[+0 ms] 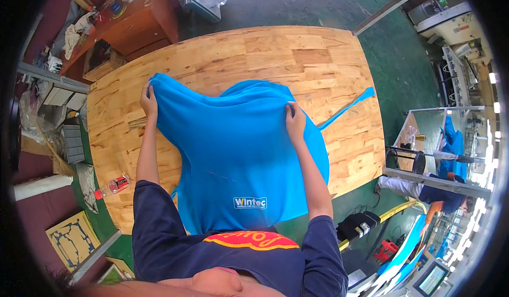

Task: Placing unprinted fabric onto pallets and removing printed items from a rotary screen printing press.

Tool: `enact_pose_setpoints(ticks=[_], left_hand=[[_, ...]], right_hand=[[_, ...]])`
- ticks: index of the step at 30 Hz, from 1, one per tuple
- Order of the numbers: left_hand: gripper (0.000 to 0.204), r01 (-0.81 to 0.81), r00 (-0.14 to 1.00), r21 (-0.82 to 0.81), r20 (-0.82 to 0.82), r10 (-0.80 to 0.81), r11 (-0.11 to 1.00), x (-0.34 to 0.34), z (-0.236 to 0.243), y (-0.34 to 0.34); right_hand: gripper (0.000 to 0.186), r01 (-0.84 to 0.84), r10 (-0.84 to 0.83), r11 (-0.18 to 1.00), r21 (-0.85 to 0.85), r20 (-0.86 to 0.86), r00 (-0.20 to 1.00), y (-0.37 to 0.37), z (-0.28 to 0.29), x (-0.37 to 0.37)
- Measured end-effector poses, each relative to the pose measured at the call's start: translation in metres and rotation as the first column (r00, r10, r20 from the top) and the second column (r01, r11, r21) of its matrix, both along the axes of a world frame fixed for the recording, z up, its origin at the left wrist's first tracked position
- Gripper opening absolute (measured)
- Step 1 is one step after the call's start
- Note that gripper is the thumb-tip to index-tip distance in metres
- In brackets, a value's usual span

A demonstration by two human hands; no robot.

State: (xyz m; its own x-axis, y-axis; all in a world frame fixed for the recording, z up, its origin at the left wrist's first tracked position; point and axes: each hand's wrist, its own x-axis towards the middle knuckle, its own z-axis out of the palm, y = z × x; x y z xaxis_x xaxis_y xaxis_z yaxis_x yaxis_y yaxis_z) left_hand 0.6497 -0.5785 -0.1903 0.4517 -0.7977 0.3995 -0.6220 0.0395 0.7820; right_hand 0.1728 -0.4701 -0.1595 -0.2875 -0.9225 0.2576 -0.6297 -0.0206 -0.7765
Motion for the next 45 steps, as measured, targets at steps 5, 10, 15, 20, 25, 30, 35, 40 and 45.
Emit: enact_pose_setpoints(ticks=[5,10,15,20,25,30,35,40,45], left_hand=[[0.023,0.052,0.99,0.088,-0.139,-0.039,0.995,-0.01,0.014,-0.009],[0.023,-0.038,0.994,0.079,0.104,0.029,0.996,0.001,0.019,-0.011],[0.032,0.168,0.846,0.044,0.506,-0.167,0.985,-0.053,0.045,0.042],[0.041,0.342,0.604,0.374,0.615,-0.507,0.862,-0.086,0.022,0.074],[0.041,0.191,0.743,0.341,0.563,-0.363,0.92,-0.108,0.019,0.066],[0.029,0.721,0.656,0.068,0.252,-0.711,0.69,-0.254,0.06,0.065],[0.034,0.894,0.41,0.112,0.186,-0.893,0.434,-0.354,0.039,0.054],[0.022,0.879,0.333,0.298,0.173,-0.927,0.372,-0.38,0.032,0.043],[0.013,0.894,0.367,0.251,0.061,-0.928,0.37,-0.376,0.029,0.033]], right_hand=[[0.016,0.072,-0.058,0.99,0.125,-0.113,0.992,0.003,-0.008,0.0],[0.016,0.073,-0.074,0.997,-0.012,-0.211,0.975,-0.001,-0.005,0.003],[0.028,0.097,-0.078,0.952,0.289,-0.078,0.994,0.009,-0.003,-0.028],[0.031,-0.048,0.01,0.893,0.448,0.087,0.996,0.027,-0.023,-0.084],[0.031,-0.123,0.109,0.906,0.405,0.058,0.992,0.036,-0.006,-0.074],[0.033,-0.17,0.153,0.899,0.404,0.073,0.985,0.04,-0.004,-0.076],[0.029,-0.225,0.168,0.921,0.319,0.196,0.966,0.036,-0.01,-0.07],[0.026,-0.171,0.121,0.928,0.331,0.167,0.979,0.045,-0.006,-0.083],[0.029,-0.259,0.16,0.869,0.422,0.256,0.953,0.091,0.01,-0.102]])
